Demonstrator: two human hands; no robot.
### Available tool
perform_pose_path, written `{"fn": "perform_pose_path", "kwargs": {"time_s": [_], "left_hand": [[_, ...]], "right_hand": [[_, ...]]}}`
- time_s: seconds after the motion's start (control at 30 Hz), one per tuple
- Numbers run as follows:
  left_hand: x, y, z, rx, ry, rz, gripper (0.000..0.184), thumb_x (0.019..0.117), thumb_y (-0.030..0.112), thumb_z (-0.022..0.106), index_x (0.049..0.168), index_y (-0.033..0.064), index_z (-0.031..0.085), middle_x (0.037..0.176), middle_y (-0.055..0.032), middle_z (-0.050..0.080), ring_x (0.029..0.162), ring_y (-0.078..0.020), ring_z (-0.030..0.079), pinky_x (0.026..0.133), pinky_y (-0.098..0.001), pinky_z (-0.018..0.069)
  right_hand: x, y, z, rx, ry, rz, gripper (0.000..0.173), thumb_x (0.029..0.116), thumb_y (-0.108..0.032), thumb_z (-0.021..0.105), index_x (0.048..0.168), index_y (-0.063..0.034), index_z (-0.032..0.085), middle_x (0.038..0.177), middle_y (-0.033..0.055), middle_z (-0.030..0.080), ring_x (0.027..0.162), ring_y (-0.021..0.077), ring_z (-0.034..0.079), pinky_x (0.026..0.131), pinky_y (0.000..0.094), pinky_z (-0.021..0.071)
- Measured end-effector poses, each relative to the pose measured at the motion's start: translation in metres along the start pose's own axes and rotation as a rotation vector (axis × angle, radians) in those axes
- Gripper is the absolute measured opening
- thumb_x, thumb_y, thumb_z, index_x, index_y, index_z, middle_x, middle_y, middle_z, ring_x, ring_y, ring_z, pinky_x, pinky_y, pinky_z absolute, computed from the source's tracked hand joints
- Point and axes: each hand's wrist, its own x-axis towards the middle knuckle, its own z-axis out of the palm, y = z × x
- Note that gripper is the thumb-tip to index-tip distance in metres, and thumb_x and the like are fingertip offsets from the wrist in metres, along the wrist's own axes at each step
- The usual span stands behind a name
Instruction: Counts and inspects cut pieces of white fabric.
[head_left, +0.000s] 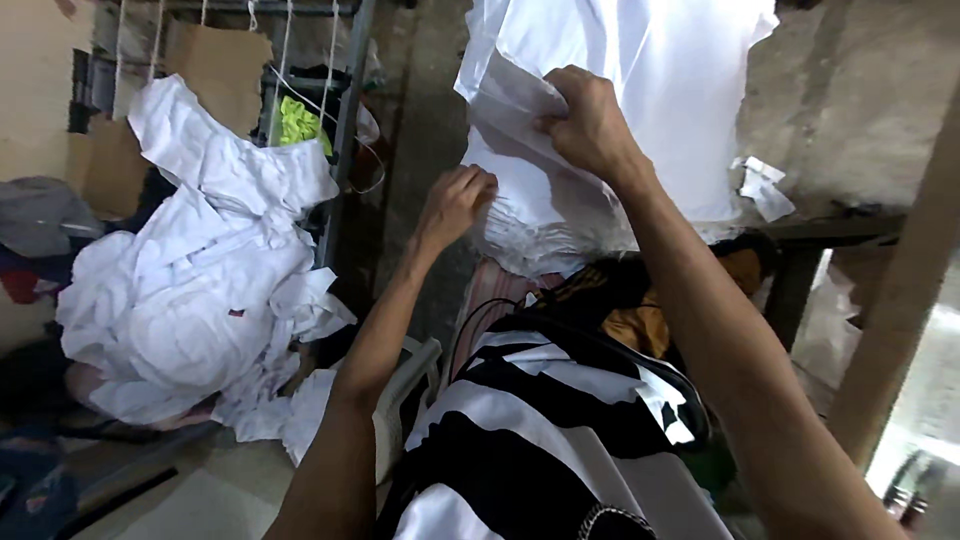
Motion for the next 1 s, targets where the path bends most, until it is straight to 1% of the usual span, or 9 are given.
{"fn": "perform_pose_path", "kwargs": {"time_s": [0.13,0.4,0.53,0.6,0.67,0.73,0.87,0.93,1.0], "left_hand": [[0.002,-0.008,0.003,0.033,0.018,0.001,0.016,0.1038,0.016,0.058,0.106,0.0083,0.072,0.105,-0.0106,0.07,0.105,-0.0281,0.067,0.095,-0.0446,0.0522],[0.056,-0.001,-0.025,-0.118,0.101,-0.031,0.012,0.1014,0.003,0.057,0.107,0.0001,0.067,0.104,-0.0134,0.069,0.103,-0.0263,0.068,0.096,-0.0396,0.0539],[0.089,-0.002,-0.035,-0.036,0.097,0.092,0.011,0.0993,0.0,0.058,0.104,0.0008,0.068,0.105,-0.0145,0.071,0.105,-0.0309,0.067,0.095,-0.0426,0.0522],[0.101,-0.003,-0.037,0.018,0.086,0.136,0.013,0.099,0.001,0.057,0.105,0.0028,0.068,0.103,-0.0132,0.07,0.101,-0.0312,0.065,0.09,-0.0435,0.0515],[0.106,-0.001,-0.034,0.046,0.147,0.133,0.01,0.0998,0.005,0.06,0.103,0.0051,0.069,0.101,-0.0115,0.07,0.1,-0.03,0.065,0.091,-0.0431,0.05],[0.103,0.008,-0.031,0.005,0.279,0.044,0.009,0.0997,0.008,0.062,0.102,0.0047,0.071,0.102,-0.0121,0.071,0.102,-0.0288,0.065,0.094,-0.0429,0.0505],[0.061,0.045,-0.016,-0.494,0.502,-0.431,0.026,0.1064,0.011,0.049,0.121,-0.009,0.058,0.112,-0.0189,0.064,0.105,-0.0222,0.064,0.092,-0.036,0.0553],[0.037,0.071,-0.004,-0.825,0.496,-0.691,0.036,0.1084,0.021,0.045,0.133,-0.0046,0.053,0.123,-0.0169,0.061,0.112,-0.0217,0.063,0.097,-0.0385,0.0551],[0.02,0.107,-0.006,-1.142,0.353,-0.836,0.046,0.1119,0.031,0.034,0.149,0.0053,0.044,0.142,-0.0098,0.057,0.125,-0.0167,0.059,0.106,-0.0344,0.0496]], "right_hand": [[0.0,-0.001,0.002,0.005,-0.015,-0.011,0.029,0.0889,-0.007,0.072,0.116,0.0005,0.068,0.11,0.0183,0.068,0.103,0.0293,0.068,0.094,0.0461,0.0544],[-0.002,-0.002,0.006,0.028,-0.015,-0.01,0.026,0.0901,-0.006,0.069,0.115,-0.0001,0.069,0.11,0.0181,0.068,0.103,0.0291,0.067,0.093,0.0453,0.0544],[-0.006,0.002,0.01,0.092,-0.043,-0.067,0.039,0.099,-0.031,0.065,0.116,0.0035,0.068,0.11,0.0206,0.067,0.102,0.0298,0.067,0.093,0.045,0.0542],[-0.007,0.002,0.01,0.087,-0.059,-0.043,0.059,0.0928,-0.049,0.07,0.118,0.0036,0.066,0.112,0.0196,0.065,0.102,0.0295,0.065,0.092,0.0463,0.0534],[-0.007,0.0,0.008,0.057,-0.061,-0.012,0.056,0.0883,-0.038,0.078,0.121,0.0049,0.064,0.115,0.022,0.064,0.105,0.0336,0.065,0.093,0.0502,0.0538],[-0.005,0.0,0.008,0.036,0.001,0.004,0.037,0.0892,-0.018,0.075,0.118,0.0042,0.066,0.113,0.0221,0.066,0.104,0.0342,0.067,0.093,0.0501,0.0544],[-0.002,0.002,0.002,0.057,0.118,0.023,0.029,0.0896,-0.011,0.071,0.115,0.0027,0.069,0.111,0.0198,0.069,0.105,0.031,0.068,0.095,0.0475,0.0542],[-0.003,-0.001,0.0,0.062,0.143,0.005,0.028,0.09,-0.01,0.07,0.115,0.0025,0.069,0.11,0.0191,0.069,0.104,0.0297,0.068,0.094,0.0457,0.0546],[-0.007,-0.004,0.003,0.056,0.129,-0.041,0.028,0.0902,-0.007,0.069,0.117,0.0017,0.068,0.112,0.0186,0.068,0.104,0.029,0.068,0.093,0.0448,0.0553]]}}
